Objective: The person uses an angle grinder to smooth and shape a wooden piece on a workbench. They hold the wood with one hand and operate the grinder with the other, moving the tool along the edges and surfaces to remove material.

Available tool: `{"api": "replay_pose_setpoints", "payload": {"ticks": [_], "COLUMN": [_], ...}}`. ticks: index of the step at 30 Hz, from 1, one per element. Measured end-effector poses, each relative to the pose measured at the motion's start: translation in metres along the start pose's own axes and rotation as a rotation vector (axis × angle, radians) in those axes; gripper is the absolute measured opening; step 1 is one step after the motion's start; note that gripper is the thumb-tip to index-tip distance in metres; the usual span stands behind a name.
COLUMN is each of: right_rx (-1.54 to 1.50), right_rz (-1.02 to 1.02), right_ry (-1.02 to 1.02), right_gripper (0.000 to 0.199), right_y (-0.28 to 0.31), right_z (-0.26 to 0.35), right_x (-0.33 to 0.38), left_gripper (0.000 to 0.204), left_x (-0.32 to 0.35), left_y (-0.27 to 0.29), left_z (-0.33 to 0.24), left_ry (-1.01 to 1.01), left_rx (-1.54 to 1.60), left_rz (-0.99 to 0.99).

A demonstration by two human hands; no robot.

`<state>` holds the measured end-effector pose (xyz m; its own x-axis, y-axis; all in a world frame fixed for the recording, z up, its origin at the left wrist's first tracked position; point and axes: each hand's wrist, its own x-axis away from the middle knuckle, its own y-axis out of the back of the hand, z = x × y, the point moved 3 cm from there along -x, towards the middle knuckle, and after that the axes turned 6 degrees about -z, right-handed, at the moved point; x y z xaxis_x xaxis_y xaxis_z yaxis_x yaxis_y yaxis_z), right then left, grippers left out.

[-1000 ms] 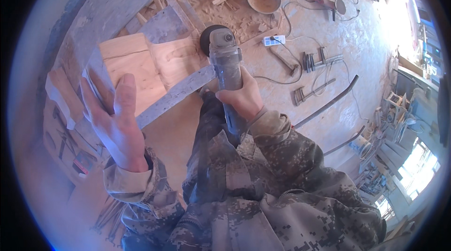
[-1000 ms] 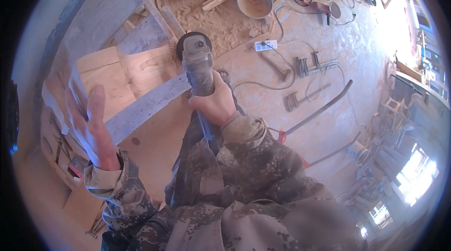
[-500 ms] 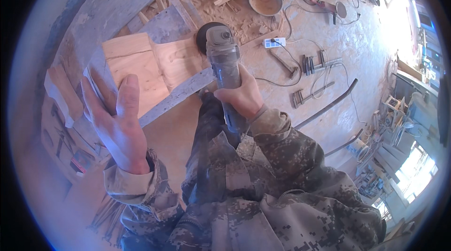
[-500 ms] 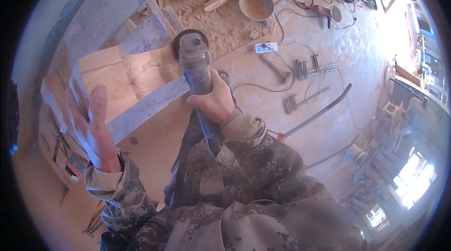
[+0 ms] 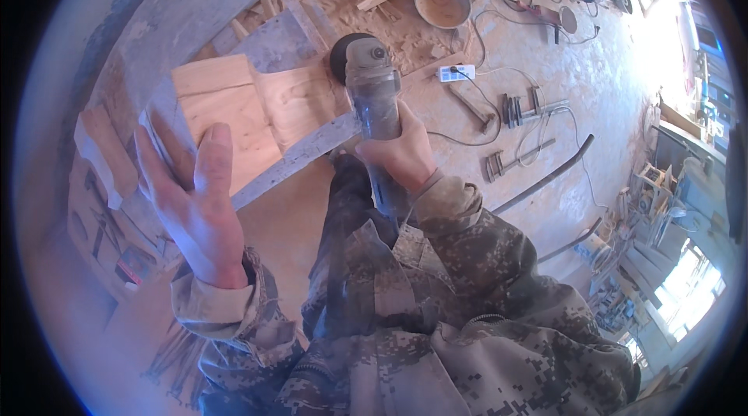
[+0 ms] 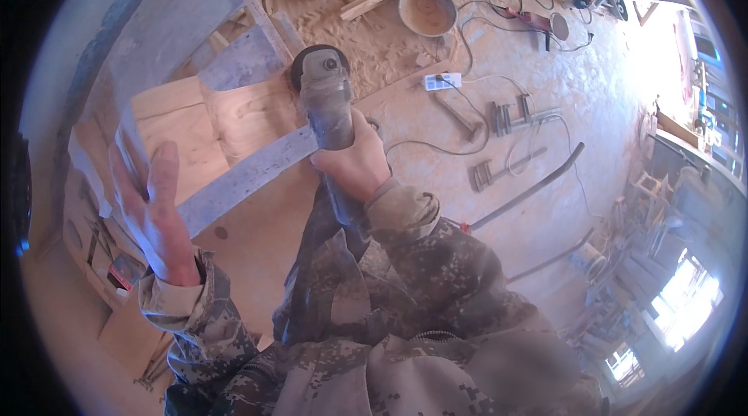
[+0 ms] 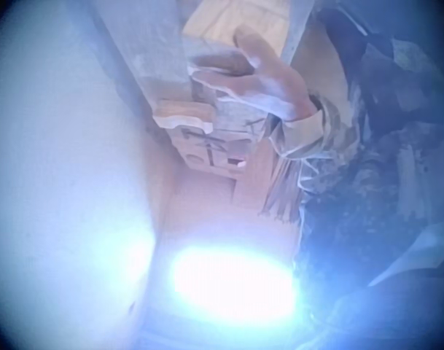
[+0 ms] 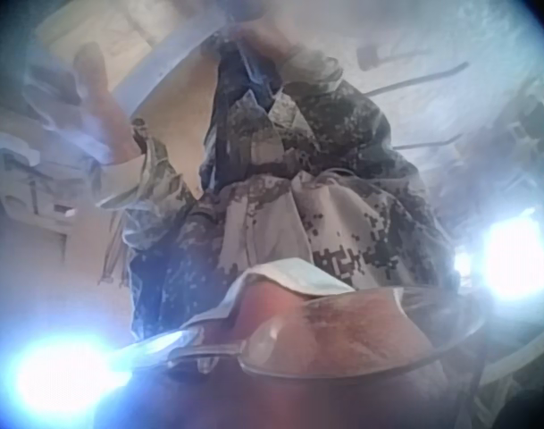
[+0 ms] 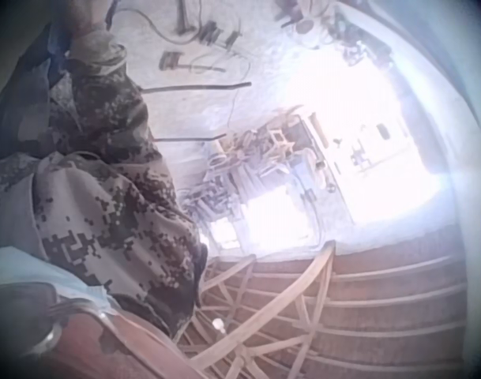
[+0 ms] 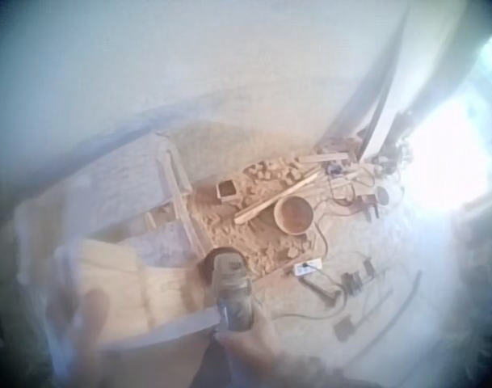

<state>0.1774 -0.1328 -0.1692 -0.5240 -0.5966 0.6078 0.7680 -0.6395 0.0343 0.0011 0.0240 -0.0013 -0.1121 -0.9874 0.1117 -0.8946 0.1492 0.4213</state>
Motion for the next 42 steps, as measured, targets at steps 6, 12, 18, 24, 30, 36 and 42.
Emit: {"api": "replay_pose_setpoints", "payload": {"ticks": [6,12,18,24,30,36,42], "right_rx": [-0.037,-0.026,-0.048,-0.066,-0.092,-0.100,-0.083], "right_rz": [0.025,0.005,0.015,0.001,0.015,0.007,0.005], "right_ry": [-0.011,-0.002,0.010,-0.042,0.010,-0.036,-0.019], "right_gripper": [0.074,0.073,0.068,0.066,0.063,0.064,0.064], "right_y": [0.006,0.000,0.005,0.005,0.002,0.002,0.000], "right_z": [-0.004,-0.006,-0.001,0.004,0.002,0.009,0.004], "right_x": [-0.007,-0.012,-0.014,-0.016,-0.015,-0.016,-0.014], "left_gripper": [0.098,0.098,0.097,0.096,0.093,0.094,0.092], "left_x": [0.001,0.003,0.002,0.002,0.002,0.000,0.001], "left_y": [0.001,-0.002,-0.001,-0.003,-0.005,-0.003,-0.003], "left_z": [-0.001,-0.002,-0.003,-0.003,-0.004,0.000,0.000], "left_ry": [-0.035,-0.044,-0.052,-0.048,-0.045,-0.069,-0.050], "left_rx": [-0.101,-0.109,-0.151,-0.111,-0.073,-0.075,-0.080], "left_rz": [-0.034,-0.046,-0.062,-0.069,-0.062,-0.067,-0.057]}}
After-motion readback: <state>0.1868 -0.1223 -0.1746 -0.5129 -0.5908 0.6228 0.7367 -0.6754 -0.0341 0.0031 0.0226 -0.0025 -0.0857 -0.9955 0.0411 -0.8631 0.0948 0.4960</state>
